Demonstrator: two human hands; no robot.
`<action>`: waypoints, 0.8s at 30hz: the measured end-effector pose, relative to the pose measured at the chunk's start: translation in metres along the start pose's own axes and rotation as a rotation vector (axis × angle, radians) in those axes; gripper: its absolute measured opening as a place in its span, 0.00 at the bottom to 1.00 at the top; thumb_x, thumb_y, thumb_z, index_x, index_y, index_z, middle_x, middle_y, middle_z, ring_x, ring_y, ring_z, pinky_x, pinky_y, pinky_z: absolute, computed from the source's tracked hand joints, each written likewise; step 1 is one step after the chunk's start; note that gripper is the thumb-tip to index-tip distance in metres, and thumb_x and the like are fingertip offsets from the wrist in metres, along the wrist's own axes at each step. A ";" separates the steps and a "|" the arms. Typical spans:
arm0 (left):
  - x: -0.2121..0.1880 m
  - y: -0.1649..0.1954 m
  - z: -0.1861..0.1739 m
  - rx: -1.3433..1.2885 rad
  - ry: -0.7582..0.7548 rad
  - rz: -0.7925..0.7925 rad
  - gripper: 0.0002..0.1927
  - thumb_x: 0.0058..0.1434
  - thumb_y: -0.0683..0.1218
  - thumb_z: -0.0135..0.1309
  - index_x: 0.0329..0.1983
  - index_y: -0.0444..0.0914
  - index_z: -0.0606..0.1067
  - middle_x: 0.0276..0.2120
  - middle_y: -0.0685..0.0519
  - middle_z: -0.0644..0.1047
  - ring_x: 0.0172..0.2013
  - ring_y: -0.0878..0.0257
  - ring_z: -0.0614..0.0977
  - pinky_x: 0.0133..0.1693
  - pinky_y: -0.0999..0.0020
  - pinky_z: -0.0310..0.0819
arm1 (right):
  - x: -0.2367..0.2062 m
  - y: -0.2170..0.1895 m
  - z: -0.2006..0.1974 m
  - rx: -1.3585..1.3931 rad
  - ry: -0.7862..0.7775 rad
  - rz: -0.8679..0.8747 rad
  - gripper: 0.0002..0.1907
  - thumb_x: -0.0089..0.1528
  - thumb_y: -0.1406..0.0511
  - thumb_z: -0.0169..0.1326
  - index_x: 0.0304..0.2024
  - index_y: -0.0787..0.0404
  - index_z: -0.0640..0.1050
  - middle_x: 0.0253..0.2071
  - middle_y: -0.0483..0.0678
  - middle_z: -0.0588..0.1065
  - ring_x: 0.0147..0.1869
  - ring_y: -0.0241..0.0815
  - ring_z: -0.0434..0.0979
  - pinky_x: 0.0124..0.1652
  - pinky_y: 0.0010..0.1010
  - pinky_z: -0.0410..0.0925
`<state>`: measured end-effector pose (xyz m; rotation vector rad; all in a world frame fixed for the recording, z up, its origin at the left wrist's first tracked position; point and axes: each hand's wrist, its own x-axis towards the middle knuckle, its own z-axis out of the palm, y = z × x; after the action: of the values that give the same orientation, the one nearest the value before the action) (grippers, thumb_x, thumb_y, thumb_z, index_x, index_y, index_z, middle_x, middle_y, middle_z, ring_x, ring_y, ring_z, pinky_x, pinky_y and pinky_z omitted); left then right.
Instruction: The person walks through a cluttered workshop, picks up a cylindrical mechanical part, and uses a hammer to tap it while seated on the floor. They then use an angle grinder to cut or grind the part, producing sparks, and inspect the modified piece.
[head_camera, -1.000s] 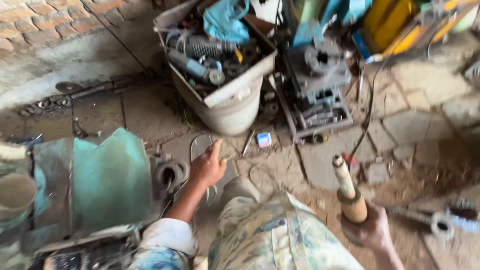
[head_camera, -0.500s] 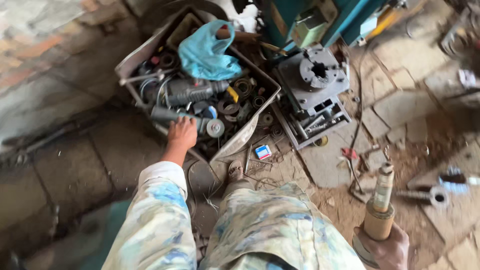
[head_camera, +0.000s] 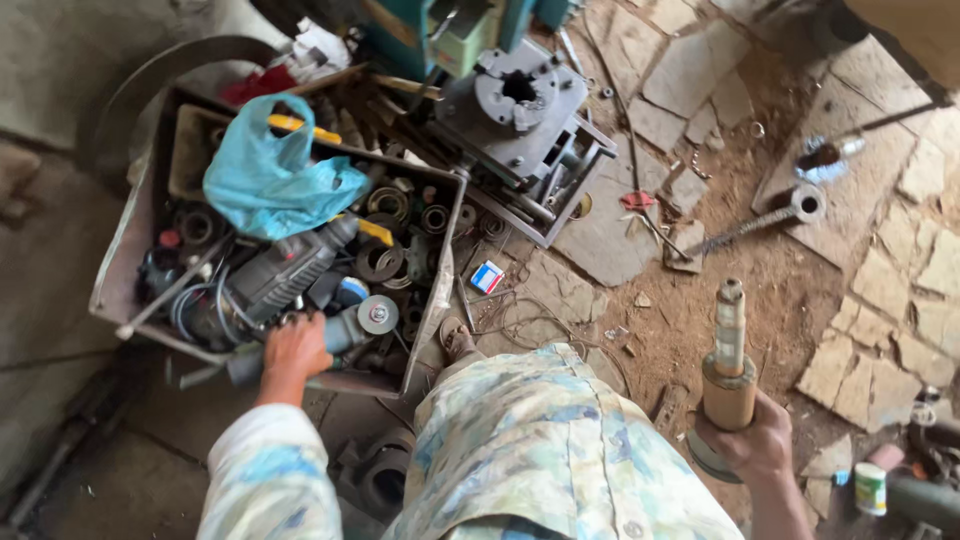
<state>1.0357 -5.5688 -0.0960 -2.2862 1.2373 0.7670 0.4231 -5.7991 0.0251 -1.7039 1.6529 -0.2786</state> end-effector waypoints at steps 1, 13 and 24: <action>-0.005 0.000 -0.004 -0.031 -0.022 -0.020 0.35 0.50 0.56 0.66 0.59 0.43 0.69 0.57 0.46 0.76 0.56 0.49 0.79 0.55 0.53 0.75 | 0.001 0.006 0.001 0.017 -0.005 0.019 0.25 0.44 0.69 0.69 0.45 0.63 0.79 0.36 0.47 0.81 0.38 0.38 0.81 0.41 0.31 0.76; -0.132 0.031 -0.052 -0.877 0.391 -0.116 0.34 0.41 0.61 0.68 0.47 0.37 0.80 0.41 0.41 0.83 0.44 0.45 0.84 0.47 0.53 0.76 | 0.072 0.055 -0.020 0.227 -0.138 -0.097 0.18 0.49 0.69 0.69 0.40 0.68 0.80 0.33 0.49 0.80 0.36 0.38 0.80 0.38 0.31 0.74; -0.299 0.246 -0.050 -2.175 0.586 0.139 0.34 0.46 0.50 0.63 0.55 0.30 0.72 0.39 0.44 0.80 0.37 0.50 0.85 0.40 0.54 0.84 | 0.201 0.074 -0.124 -0.088 -0.366 -0.499 0.22 0.48 0.64 0.67 0.44 0.65 0.80 0.32 0.49 0.81 0.33 0.37 0.81 0.36 0.32 0.75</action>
<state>0.7049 -5.5397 0.1095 -4.1970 0.3353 2.3591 0.3197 -6.0225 0.0000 -2.0764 0.9771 -0.1156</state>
